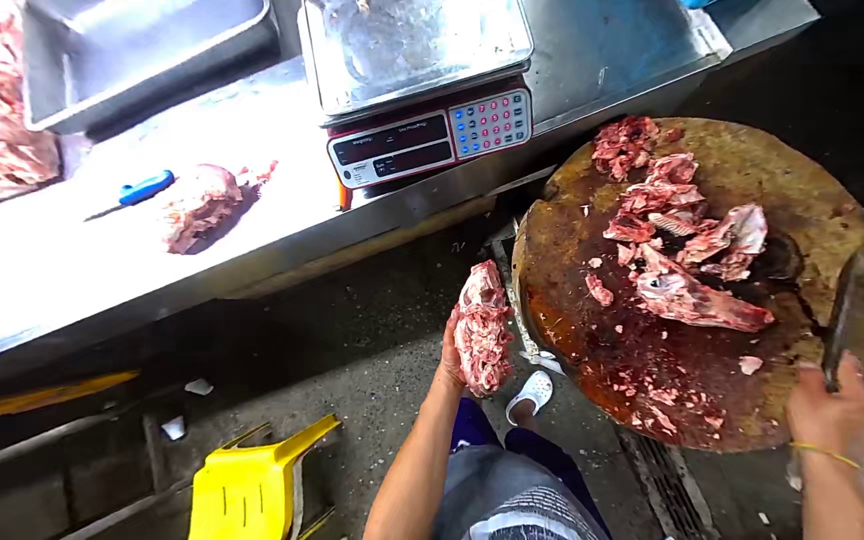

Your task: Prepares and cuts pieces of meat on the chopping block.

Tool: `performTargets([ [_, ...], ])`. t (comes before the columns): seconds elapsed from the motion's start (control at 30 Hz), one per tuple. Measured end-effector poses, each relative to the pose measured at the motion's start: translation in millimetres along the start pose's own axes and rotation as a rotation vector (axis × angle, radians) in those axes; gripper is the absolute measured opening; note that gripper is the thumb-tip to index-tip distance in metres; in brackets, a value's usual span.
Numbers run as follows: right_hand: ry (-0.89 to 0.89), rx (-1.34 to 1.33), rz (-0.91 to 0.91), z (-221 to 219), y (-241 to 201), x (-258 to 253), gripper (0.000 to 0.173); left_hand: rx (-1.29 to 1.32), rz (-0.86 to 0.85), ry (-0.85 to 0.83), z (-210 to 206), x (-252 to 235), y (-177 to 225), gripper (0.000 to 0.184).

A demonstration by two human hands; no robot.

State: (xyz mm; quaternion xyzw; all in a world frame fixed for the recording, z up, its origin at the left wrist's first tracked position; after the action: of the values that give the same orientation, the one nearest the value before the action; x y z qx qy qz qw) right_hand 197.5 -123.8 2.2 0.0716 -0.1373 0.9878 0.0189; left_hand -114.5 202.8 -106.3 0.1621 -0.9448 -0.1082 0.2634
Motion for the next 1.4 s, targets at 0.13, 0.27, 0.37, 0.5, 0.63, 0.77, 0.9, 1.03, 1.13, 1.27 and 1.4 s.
performTargets([
  [0.13, -0.091, -0.120, 0.047, -23.3, -3.6, -0.3, 0.055, -0.035, -0.030, -0.047, -42.9, 10.3, 10.7, 0.089],
  [0.27, -0.053, -0.091, 0.104, -15.0, -11.1, 17.8, 0.045, -0.163, -0.070, -0.048, -84.8, 10.5, 8.0, 0.066],
  [0.37, -0.222, -0.350, 0.375, 22.4, -62.4, 79.3, 0.041, -0.328, -0.075, -0.047, -93.3, -0.2, -1.6, 0.091],
  [0.5, -0.565, -0.714, 0.602, 8.7, -136.5, 155.8, 0.044, -0.516, -0.072, 0.005, -112.8, -13.8, -18.9, 0.113],
  [0.63, -0.427, -0.694, 0.622, -20.9, -141.0, 152.8, 0.025, -0.631, -0.099, 0.094, -135.8, -19.9, -29.8, 0.086],
  [0.77, -0.507, -0.753, 0.436, -29.1, -122.9, 131.0, 0.022, -0.674, -0.078, 0.148, -136.6, -23.0, -40.0, 0.076],
  [0.9, -0.652, -0.802, 0.419, -24.4, -118.2, 120.6, 0.031, -0.679, -0.092, 0.176, -137.4, -23.1, -48.3, 0.081],
  [1.03, -0.493, -0.575, 0.528, -24.8, -124.8, 127.5, 0.031, -0.767, -0.145, 0.215, -145.1, -23.8, -47.4, 0.093],
  [1.13, -0.470, -0.547, 0.515, -21.3, -125.3, 119.3, 0.020, -0.859, -0.172, 0.233, -148.2, -27.2, -42.2, 0.098],
  [1.27, -0.595, -0.810, 0.449, -24.0, -127.5, 107.8, 0.032, -0.939, -0.197, 0.206, -158.4, -31.4, -36.8, 0.101],
  [1.4, -0.432, -0.926, 0.456, -32.2, -142.2, 107.2, 0.029, -1.085, -0.192, 0.163, -174.4, -33.5, -33.2, 0.100],
])
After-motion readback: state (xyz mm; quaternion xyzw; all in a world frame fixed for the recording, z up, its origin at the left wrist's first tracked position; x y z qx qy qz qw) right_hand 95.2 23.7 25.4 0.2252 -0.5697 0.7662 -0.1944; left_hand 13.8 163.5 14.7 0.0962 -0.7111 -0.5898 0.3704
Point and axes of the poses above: each hand's wrist, its own x-axis away from the middle knuckle, its own z-axis out of the back of the hand, y = z × x, the point moved 2 cm from there along -x, towards the middle knuckle, and after that the axes turned 1 degree about z, right-handed, at the moved point
